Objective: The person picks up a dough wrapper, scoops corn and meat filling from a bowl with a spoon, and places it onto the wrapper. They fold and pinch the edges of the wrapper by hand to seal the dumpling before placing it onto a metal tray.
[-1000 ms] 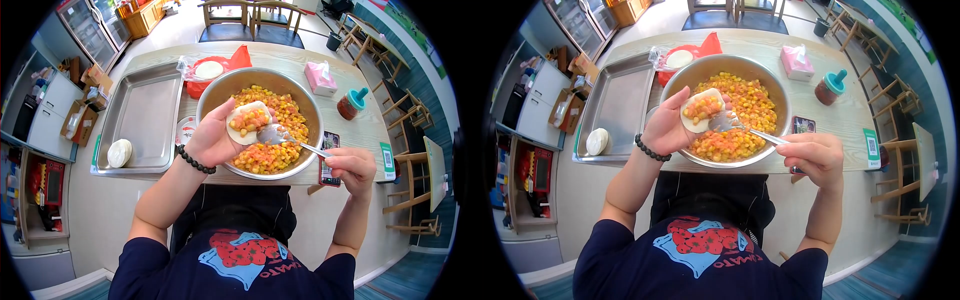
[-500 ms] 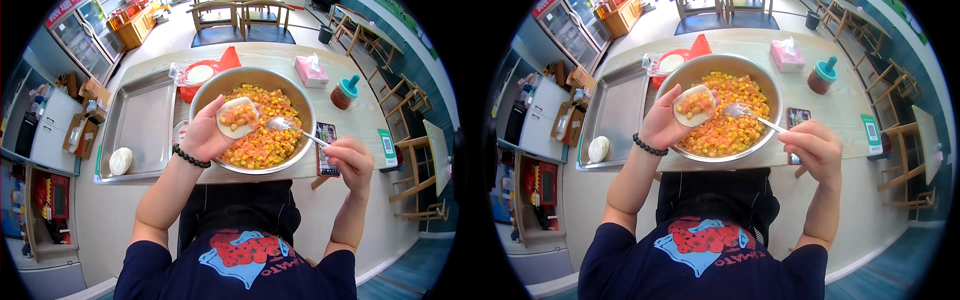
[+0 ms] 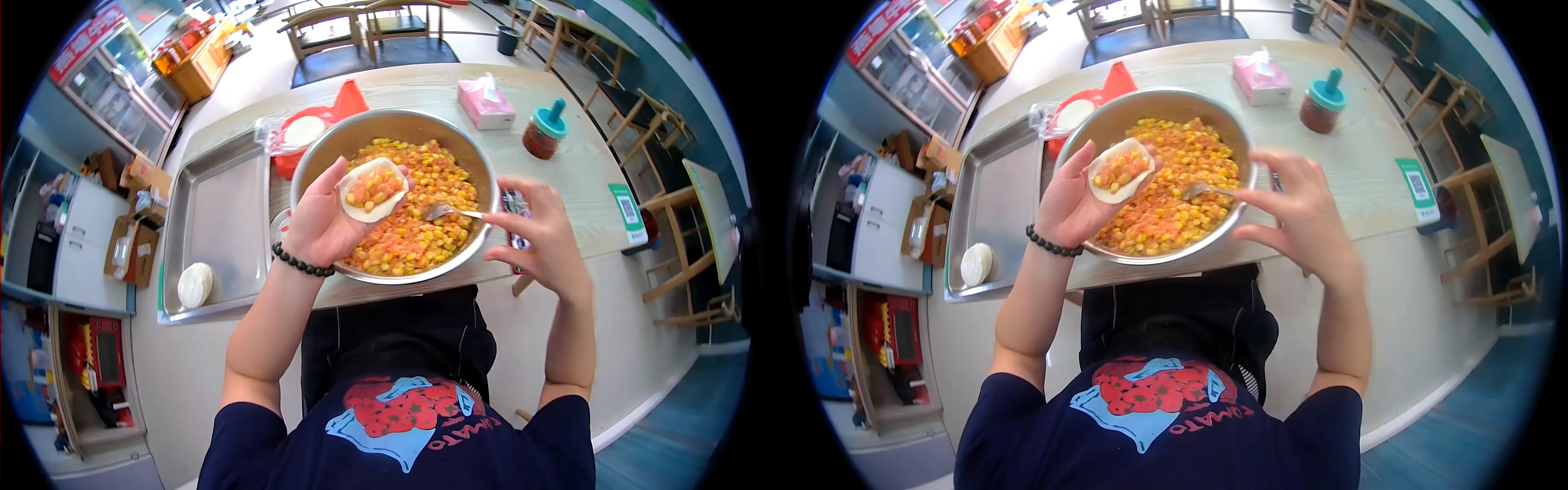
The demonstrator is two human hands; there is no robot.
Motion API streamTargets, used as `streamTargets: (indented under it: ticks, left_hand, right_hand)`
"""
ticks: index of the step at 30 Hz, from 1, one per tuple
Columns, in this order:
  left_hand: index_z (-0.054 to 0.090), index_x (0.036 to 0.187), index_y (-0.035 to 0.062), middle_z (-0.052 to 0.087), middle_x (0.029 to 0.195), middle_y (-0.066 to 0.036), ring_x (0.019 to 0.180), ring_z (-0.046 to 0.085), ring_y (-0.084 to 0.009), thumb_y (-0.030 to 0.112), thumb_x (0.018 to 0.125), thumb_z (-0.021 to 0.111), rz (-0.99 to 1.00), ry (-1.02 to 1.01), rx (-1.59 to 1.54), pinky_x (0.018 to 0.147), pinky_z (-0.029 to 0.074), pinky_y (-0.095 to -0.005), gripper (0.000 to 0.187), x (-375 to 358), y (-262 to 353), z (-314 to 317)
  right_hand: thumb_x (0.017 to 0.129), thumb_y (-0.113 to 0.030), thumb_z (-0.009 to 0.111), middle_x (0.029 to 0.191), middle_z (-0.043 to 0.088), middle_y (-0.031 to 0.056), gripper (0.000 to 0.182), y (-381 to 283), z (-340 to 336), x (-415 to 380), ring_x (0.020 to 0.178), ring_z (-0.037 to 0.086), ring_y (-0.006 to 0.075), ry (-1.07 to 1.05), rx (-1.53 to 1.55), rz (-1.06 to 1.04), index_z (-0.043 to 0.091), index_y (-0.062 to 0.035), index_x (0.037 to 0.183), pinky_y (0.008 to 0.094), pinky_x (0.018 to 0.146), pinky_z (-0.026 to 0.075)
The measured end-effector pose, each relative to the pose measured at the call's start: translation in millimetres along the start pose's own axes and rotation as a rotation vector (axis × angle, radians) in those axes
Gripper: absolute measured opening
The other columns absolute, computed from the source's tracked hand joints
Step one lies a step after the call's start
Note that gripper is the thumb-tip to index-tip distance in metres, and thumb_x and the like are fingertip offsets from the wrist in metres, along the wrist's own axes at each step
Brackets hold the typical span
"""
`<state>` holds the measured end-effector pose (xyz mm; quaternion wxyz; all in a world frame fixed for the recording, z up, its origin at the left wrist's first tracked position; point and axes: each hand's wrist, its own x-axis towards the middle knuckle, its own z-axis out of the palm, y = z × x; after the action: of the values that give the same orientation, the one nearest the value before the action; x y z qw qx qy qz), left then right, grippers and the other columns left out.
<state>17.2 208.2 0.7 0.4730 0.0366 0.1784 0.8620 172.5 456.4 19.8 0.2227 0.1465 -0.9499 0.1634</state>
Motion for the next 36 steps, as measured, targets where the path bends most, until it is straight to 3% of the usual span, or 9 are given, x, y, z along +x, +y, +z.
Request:
streamTargets:
  ticks: [3, 11, 13, 14, 15, 17, 18, 27, 36]
  left_hand:
    - [0.029, 0.134, -0.0066, 0.038, 0.135, -0.025, 0.125, 0.039, -0.0362, 0.034, 0.099, 0.031, -0.107, -0.044, 0.042, 0.107, 0.032, -0.0466, 0.053, -1.6, -14.9, 10.8]
    - [0.033, 0.134, 0.0003, 0.046, 0.130, -0.019, 0.116, 0.050, -0.0292, 0.041, 0.099, 0.029, -0.227, -0.150, 0.038, 0.096, 0.044, -0.0395, 0.054, -20.6, -17.9, 8.3]
    - [0.037, 0.132, 0.0003, 0.050, 0.125, -0.016, 0.114, 0.052, -0.0254, 0.052, 0.095, 0.030, -0.102, -0.074, 0.340, 0.094, 0.046, -0.0368, 0.063, -27.0, -23.3, 14.9]
    - [0.043, 0.128, -0.0005, 0.053, 0.122, -0.013, 0.110, 0.054, -0.0194, 0.048, 0.091, 0.047, -0.037, -0.051, 0.589, 0.092, 0.046, -0.0330, 0.061, -32.0, -29.8, 22.7]
    - [0.043, 0.128, -0.0005, 0.053, 0.122, -0.013, 0.110, 0.054, -0.0194, 0.048, 0.091, 0.047, -0.044, -0.051, 0.591, 0.092, 0.046, -0.0330, 0.061, -32.8, -30.4, 20.9]
    - [0.046, 0.125, -0.0014, 0.053, 0.122, -0.011, 0.107, 0.055, -0.0151, 0.029, 0.085, 0.064, 0.146, -0.071, 1.280, 0.090, 0.045, -0.0289, 0.053, -33.7, -29.7, 16.5]
    - [0.047, 0.123, -0.0021, 0.053, 0.121, -0.010, 0.104, 0.055, -0.0127, 0.011, 0.077, 0.070, 0.206, -0.046, 1.233, 0.089, 0.044, -0.0260, 0.053, -34.9, -32.4, 18.7]
    - [0.050, 0.118, -0.0026, 0.057, 0.115, -0.011, 0.100, 0.060, -0.0186, 0.004, 0.080, 0.067, 0.413, 0.013, 1.049, 0.082, 0.052, -0.0292, 0.042, -39.2, -47.4, 24.3]
    - [0.054, 0.114, -0.0014, 0.059, 0.113, -0.010, 0.101, 0.058, -0.0152, -0.001, 0.079, 0.066, 0.463, 0.053, 1.043, 0.086, 0.048, -0.0270, 0.037, -37.6, -55.3, 18.0]
  right_hand:
    - [0.061, -0.026, 0.076, 0.131, 0.046, 0.0134, 0.043, -29.0, 10.5, 20.4, 0.121, 0.042, 0.0321, 0.216, -0.001, -0.072, 0.067, -0.0151, 0.101, 0.0431, 0.099, 0.033]
    - [0.069, -0.019, 0.068, 0.128, 0.047, 0.0136, 0.012, -56.6, 69.2, 46.9, 0.121, 0.044, 0.0315, 0.576, 0.375, -0.222, 0.062, -0.0096, 0.072, 0.0479, 0.098, 0.035]
    - [0.069, -0.018, 0.069, 0.129, 0.048, 0.0134, 0.011, -60.3, 73.9, 49.8, 0.120, 0.044, 0.0317, 0.593, 0.399, -0.188, 0.063, -0.0109, 0.074, 0.0460, 0.099, 0.035]
    - [0.069, -0.017, 0.070, 0.129, 0.048, 0.0132, 0.010, -61.3, 75.0, 51.1, 0.120, 0.044, 0.0319, 0.610, 0.420, -0.165, 0.064, -0.0122, 0.077, 0.0440, 0.099, 0.035]
    - [0.069, -0.015, 0.071, 0.130, 0.048, 0.0130, 0.011, -62.4, 75.4, 51.8, 0.120, 0.044, 0.0320, 0.626, 0.441, -0.143, 0.065, -0.0134, 0.079, 0.0420, 0.099, 0.035]
    - [0.070, -0.015, 0.070, 0.129, 0.048, 0.0132, 0.011, -65.6, 71.5, 52.3, 0.120, 0.044, 0.0322, 0.635, 0.460, -0.131, 0.065, -0.0124, 0.079, 0.0421, 0.099, 0.035]
    - [0.071, -0.013, 0.069, 0.128, 0.049, 0.0139, 0.010, -66.3, 70.8, 52.4, 0.119, 0.045, 0.0315, 0.642, 0.469, -0.118, 0.065, -0.0117, 0.079, 0.0410, 0.098, 0.036]
    - [0.068, -0.006, 0.071, 0.085, 0.053, 0.0088, 0.021, -69.0, 73.1, 13.2, 0.084, 0.053, 0.0273, 0.646, 0.508, 0.214, 0.059, -0.0061, 0.085, 0.0378, 0.075, 0.044]
    - [0.066, -0.005, 0.074, 0.082, 0.054, 0.0072, 0.023, -73.9, 72.9, 18.9, 0.081, 0.054, 0.0243, 0.603, 0.609, 0.224, 0.058, -0.0070, 0.082, 0.0340, 0.069, 0.044]
